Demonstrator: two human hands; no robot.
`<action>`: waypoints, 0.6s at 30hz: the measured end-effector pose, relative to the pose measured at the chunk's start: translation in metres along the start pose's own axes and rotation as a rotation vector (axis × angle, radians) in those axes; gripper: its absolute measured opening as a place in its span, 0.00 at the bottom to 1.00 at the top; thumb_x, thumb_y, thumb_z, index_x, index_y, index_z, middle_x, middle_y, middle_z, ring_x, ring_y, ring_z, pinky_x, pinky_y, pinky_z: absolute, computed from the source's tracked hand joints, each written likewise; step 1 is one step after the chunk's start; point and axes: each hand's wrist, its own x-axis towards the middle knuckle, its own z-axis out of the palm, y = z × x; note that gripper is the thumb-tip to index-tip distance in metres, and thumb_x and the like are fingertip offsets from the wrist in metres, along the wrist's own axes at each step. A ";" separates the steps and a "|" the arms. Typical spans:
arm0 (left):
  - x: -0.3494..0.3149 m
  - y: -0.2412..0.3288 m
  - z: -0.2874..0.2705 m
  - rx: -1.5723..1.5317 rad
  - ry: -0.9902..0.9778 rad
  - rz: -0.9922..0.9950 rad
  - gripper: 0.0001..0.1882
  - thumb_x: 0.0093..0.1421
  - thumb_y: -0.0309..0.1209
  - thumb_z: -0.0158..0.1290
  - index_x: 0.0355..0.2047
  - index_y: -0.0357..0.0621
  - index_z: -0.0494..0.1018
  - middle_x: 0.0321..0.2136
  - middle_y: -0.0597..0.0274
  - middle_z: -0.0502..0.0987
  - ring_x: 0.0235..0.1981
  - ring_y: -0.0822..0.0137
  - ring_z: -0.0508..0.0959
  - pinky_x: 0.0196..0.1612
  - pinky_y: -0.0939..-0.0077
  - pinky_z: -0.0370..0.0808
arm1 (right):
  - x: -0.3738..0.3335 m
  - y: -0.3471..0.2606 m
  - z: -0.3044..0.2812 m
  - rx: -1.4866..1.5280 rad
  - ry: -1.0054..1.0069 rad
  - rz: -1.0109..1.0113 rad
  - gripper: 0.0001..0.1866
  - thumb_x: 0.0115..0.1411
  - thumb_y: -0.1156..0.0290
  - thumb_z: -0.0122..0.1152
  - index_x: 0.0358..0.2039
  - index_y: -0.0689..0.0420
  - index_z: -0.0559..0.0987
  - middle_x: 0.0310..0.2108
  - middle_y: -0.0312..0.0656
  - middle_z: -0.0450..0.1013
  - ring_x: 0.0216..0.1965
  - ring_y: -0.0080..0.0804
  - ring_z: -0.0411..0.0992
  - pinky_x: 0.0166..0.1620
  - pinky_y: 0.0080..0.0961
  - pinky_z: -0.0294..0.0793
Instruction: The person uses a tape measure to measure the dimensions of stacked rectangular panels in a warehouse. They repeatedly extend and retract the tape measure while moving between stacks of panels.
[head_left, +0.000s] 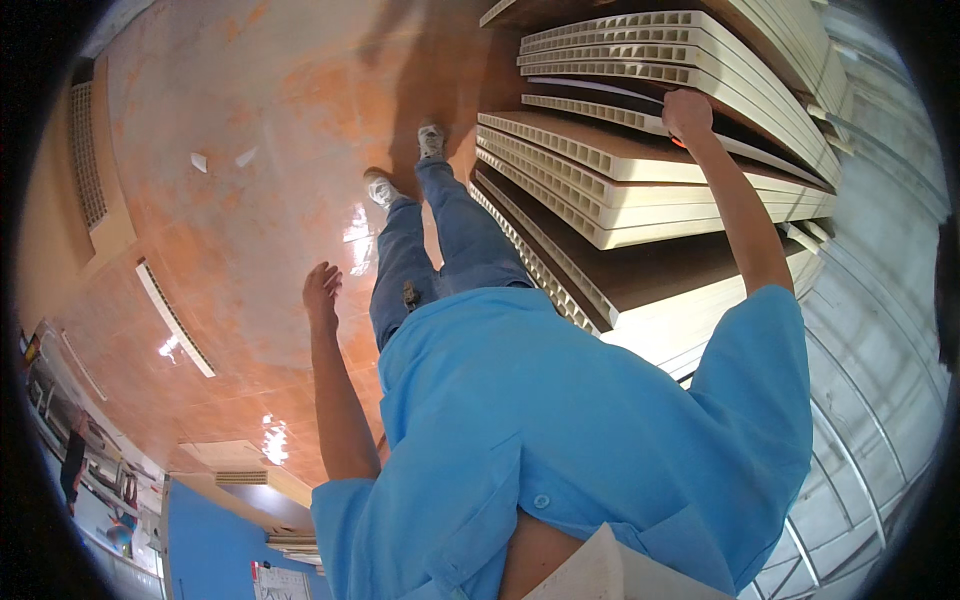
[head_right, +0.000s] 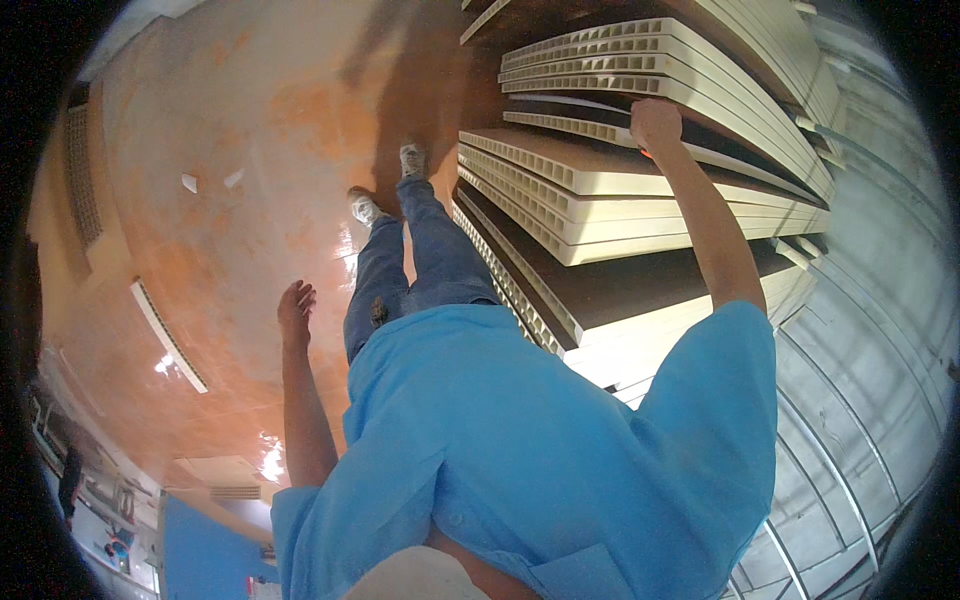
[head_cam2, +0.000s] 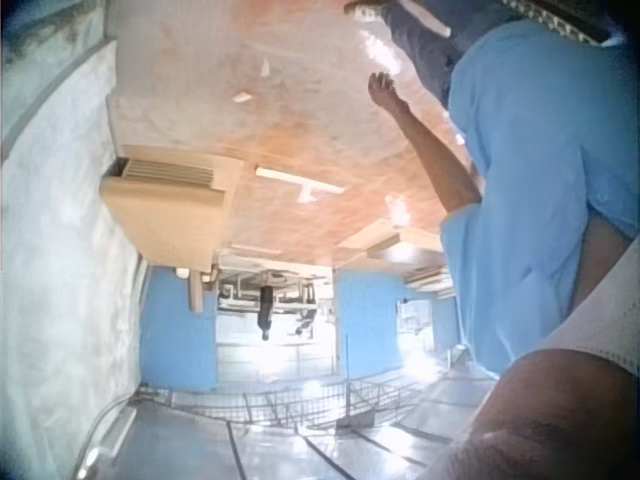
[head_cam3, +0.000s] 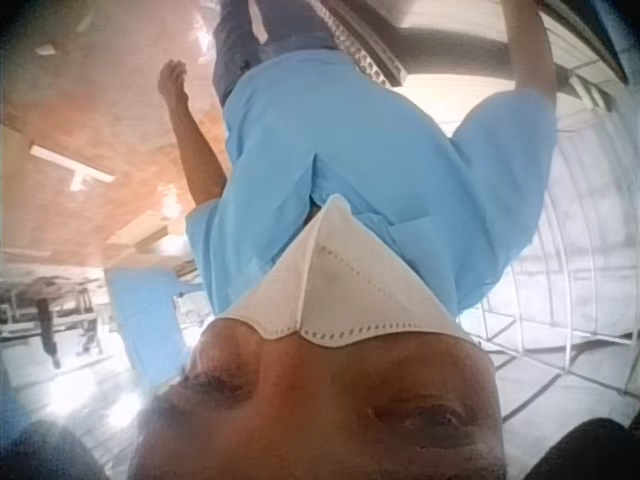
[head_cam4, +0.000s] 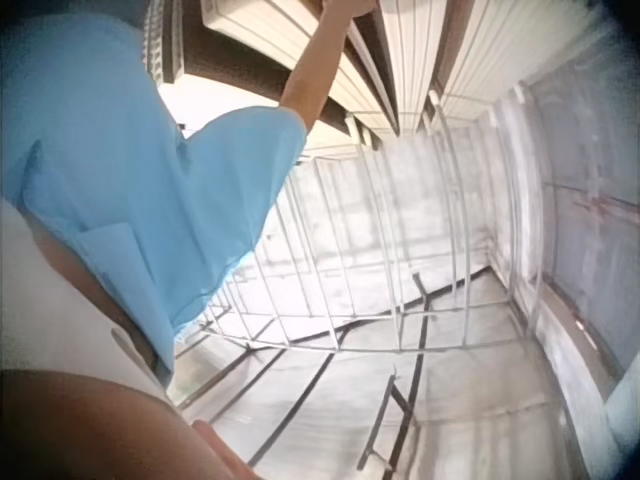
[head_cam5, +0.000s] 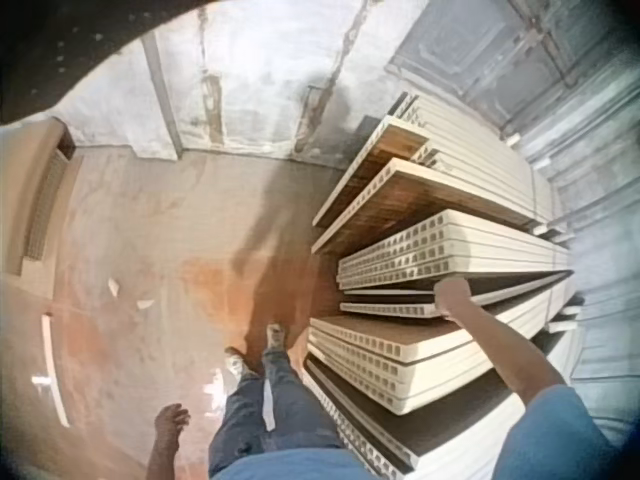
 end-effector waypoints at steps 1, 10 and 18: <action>0.001 0.003 0.004 -0.003 -0.014 0.024 0.21 0.61 0.41 0.48 0.50 0.41 0.68 0.41 0.57 0.77 0.37 0.69 0.77 0.36 0.78 0.70 | -0.002 0.007 -0.006 -0.040 -0.032 0.039 0.10 0.52 0.71 0.53 0.30 0.58 0.82 0.30 0.48 0.78 0.34 0.42 0.78 0.37 0.37 0.78; 0.018 -0.004 0.040 0.053 -0.111 0.008 0.20 0.62 0.41 0.47 0.49 0.40 0.69 0.42 0.56 0.76 0.41 0.65 0.76 0.41 0.74 0.71 | -0.033 0.083 -0.066 -0.221 0.008 -0.083 0.11 0.53 0.71 0.51 0.30 0.59 0.81 0.31 0.51 0.78 0.35 0.45 0.78 0.38 0.39 0.78; -0.004 -0.041 0.012 -0.101 -0.040 0.055 0.20 0.62 0.40 0.48 0.49 0.40 0.69 0.42 0.56 0.76 0.40 0.67 0.77 0.41 0.76 0.71 | -0.009 0.024 -0.019 -0.121 -0.089 -0.030 0.12 0.52 0.67 0.52 0.28 0.60 0.81 0.31 0.51 0.78 0.36 0.46 0.77 0.39 0.40 0.77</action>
